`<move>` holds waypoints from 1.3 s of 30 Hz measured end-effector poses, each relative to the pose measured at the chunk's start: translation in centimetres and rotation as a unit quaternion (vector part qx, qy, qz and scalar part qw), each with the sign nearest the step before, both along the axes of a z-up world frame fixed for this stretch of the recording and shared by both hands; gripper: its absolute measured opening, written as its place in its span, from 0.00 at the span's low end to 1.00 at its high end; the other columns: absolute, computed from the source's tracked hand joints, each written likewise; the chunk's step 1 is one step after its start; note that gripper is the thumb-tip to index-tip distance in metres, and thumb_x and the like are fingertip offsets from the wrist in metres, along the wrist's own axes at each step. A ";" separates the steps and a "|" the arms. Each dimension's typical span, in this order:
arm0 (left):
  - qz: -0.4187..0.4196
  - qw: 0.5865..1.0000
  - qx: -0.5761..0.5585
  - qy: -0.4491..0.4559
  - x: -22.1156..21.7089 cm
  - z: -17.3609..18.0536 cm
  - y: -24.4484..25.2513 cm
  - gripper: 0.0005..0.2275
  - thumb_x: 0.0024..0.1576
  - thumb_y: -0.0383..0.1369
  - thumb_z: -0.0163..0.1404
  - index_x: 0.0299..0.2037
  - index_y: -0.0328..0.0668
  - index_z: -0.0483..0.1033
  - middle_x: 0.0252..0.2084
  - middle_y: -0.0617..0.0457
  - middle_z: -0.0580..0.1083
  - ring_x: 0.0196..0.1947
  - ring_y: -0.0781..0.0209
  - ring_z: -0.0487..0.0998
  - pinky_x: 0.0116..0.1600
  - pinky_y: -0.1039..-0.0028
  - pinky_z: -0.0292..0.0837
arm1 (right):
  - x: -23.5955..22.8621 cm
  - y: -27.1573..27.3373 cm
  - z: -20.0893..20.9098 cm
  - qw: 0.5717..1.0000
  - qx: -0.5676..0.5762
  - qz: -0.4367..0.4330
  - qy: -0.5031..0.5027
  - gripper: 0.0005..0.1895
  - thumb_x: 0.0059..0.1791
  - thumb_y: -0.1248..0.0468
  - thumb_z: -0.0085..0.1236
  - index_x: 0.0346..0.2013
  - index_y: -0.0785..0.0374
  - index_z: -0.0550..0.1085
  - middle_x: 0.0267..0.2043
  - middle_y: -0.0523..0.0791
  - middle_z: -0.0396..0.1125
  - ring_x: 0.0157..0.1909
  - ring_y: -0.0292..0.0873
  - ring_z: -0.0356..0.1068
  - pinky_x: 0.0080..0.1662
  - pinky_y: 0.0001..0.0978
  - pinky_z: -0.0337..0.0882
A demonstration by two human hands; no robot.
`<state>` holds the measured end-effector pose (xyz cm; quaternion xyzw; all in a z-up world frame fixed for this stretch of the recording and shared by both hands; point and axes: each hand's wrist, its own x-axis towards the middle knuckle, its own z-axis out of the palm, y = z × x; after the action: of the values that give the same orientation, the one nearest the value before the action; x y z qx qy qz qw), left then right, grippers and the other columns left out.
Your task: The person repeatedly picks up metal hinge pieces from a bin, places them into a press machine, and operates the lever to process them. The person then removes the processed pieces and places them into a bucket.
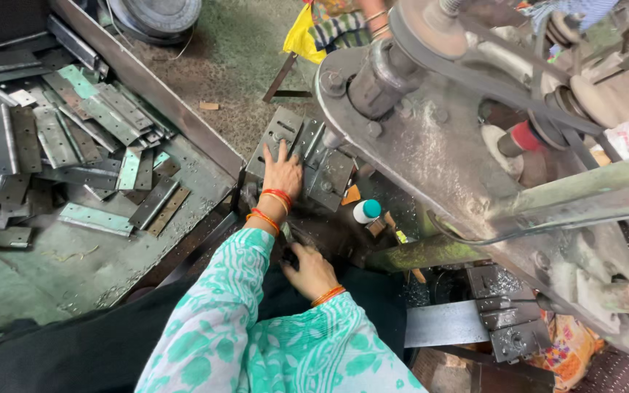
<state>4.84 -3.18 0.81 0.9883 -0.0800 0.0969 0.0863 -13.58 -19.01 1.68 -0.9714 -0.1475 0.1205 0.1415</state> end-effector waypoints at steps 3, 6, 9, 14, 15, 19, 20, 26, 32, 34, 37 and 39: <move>0.009 1.000 0.021 -0.003 1.3 0.9 -0.1 0.16 0.62 0.37 0.40 0.51 0.47 0.81 0.59 0.55 0.72 0.74 0.40 0.52 0.68 0.25 0.39 | -0.7 0.9 -0.1 0.999 -0.018 -0.020 0.026 0.27 0.45 0.52 0.63 0.58 0.51 0.70 0.59 0.52 0.65 0.54 0.60 0.71 0.51 0.52 0.73; 0.004 1.000 0.021 -0.008 1.5 0.5 -0.4 0.16 0.63 0.37 0.40 0.52 0.47 0.81 0.61 0.55 0.71 0.75 0.40 0.52 0.69 0.26 0.38 | -4.5 1.9 -2.7 0.997 0.011 -0.058 0.043 0.27 0.44 0.55 0.64 0.58 0.46 0.70 0.64 0.51 0.60 0.50 0.62 0.71 0.49 0.53 0.73; 0.011 1.000 -0.013 -0.007 1.4 0.1 -0.1 0.16 0.64 0.38 0.39 0.50 0.48 0.82 0.63 0.55 0.70 0.75 0.41 0.52 0.69 0.28 0.39 | -6.0 1.8 -5.4 0.993 0.101 -0.057 -0.013 0.25 0.44 0.59 0.64 0.56 0.47 0.71 0.63 0.52 0.61 0.50 0.62 0.72 0.48 0.53 0.73; 0.009 1.000 -0.003 -0.015 1.5 0.9 -0.3 0.15 0.62 0.36 0.41 0.49 0.47 0.82 0.62 0.54 0.71 0.75 0.40 0.53 0.69 0.27 0.40 | -4.5 0.4 -5.2 0.996 0.068 -0.044 0.028 0.28 0.42 0.58 0.65 0.57 0.46 0.71 0.59 0.52 0.62 0.50 0.61 0.72 0.50 0.52 0.73; 0.012 1.000 -0.011 0.002 1.1 1.0 -0.1 0.16 0.63 0.36 0.40 0.49 0.46 0.82 0.62 0.54 0.72 0.75 0.41 0.53 0.70 0.27 0.40 | -3.8 0.3 -4.4 0.998 0.060 -0.022 0.005 0.28 0.43 0.56 0.66 0.58 0.50 0.70 0.59 0.53 0.63 0.52 0.62 0.70 0.50 0.52 0.73; 0.022 0.991 -0.097 -0.086 -2.1 0.2 2.2 0.12 0.59 0.34 0.47 0.48 0.45 0.81 0.62 0.53 0.71 0.72 0.45 0.59 0.69 0.34 0.49 | -1.2 0.5 0.8 0.993 0.058 0.034 -0.093 0.28 0.44 0.53 0.63 0.57 0.59 0.71 0.57 0.54 0.67 0.55 0.62 0.70 0.51 0.51 0.72; 0.029 0.985 -0.121 -0.122 -3.3 -0.4 3.1 0.14 0.56 0.35 0.50 0.49 0.44 0.79 0.60 0.52 0.72 0.70 0.45 0.61 0.68 0.38 0.52 | -1.0 0.4 2.2 0.996 0.059 0.017 -0.070 0.25 0.46 0.53 0.62 0.56 0.56 0.73 0.55 0.52 0.70 0.54 0.60 0.71 0.51 0.50 0.73; 0.182 0.941 -0.219 -0.185 -10.6 -7.6 14.1 0.24 0.51 0.32 0.58 0.61 0.45 0.75 0.58 0.50 0.71 0.61 0.47 0.67 0.62 0.52 0.64 | -1.8 3.3 7.1 0.997 0.063 -0.017 -0.048 0.22 0.45 0.54 0.60 0.53 0.51 0.74 0.51 0.46 0.72 0.50 0.56 0.73 0.46 0.49 0.73; 0.386 0.909 -0.154 0.014 -15.1 -17.1 22.0 0.28 0.52 0.37 0.59 0.64 0.45 0.69 0.57 0.48 0.70 0.59 0.46 0.69 0.56 0.46 0.64 | -1.8 4.0 7.9 0.996 0.063 -0.013 -0.054 0.20 0.44 0.55 0.61 0.51 0.53 0.76 0.50 0.47 0.72 0.49 0.57 0.72 0.46 0.49 0.73; 0.391 0.909 -0.140 -0.003 -15.5 -19.2 22.2 0.28 0.52 0.35 0.60 0.66 0.46 0.69 0.56 0.50 0.70 0.58 0.48 0.70 0.57 0.47 0.66 | -1.8 3.8 7.8 0.996 0.070 -0.014 -0.054 0.20 0.44 0.56 0.61 0.50 0.53 0.76 0.50 0.46 0.72 0.50 0.57 0.73 0.47 0.49 0.73; 0.408 0.891 -0.198 -0.026 -15.1 -21.0 22.3 0.31 0.48 0.29 0.60 0.66 0.48 0.70 0.53 0.46 0.71 0.53 0.44 0.72 0.54 0.49 0.68 | -1.9 4.1 7.5 0.996 0.067 -0.020 -0.047 0.20 0.44 0.56 0.61 0.50 0.53 0.76 0.50 0.46 0.72 0.50 0.56 0.73 0.48 0.48 0.73; 0.396 0.879 -0.260 -0.059 -15.0 -21.4 21.9 0.30 0.50 0.26 0.57 0.66 0.48 0.71 0.49 0.43 0.72 0.51 0.41 0.73 0.54 0.52 0.71 | -1.8 3.9 7.5 0.997 0.066 -0.024 -0.044 0.19 0.44 0.56 0.62 0.50 0.53 0.76 0.50 0.46 0.72 0.50 0.56 0.73 0.48 0.47 0.73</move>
<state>-10.14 18.72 -20.57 0.8719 0.3411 0.1983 0.2901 -15.41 -15.12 9.23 -0.9677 -0.1380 0.0642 0.2011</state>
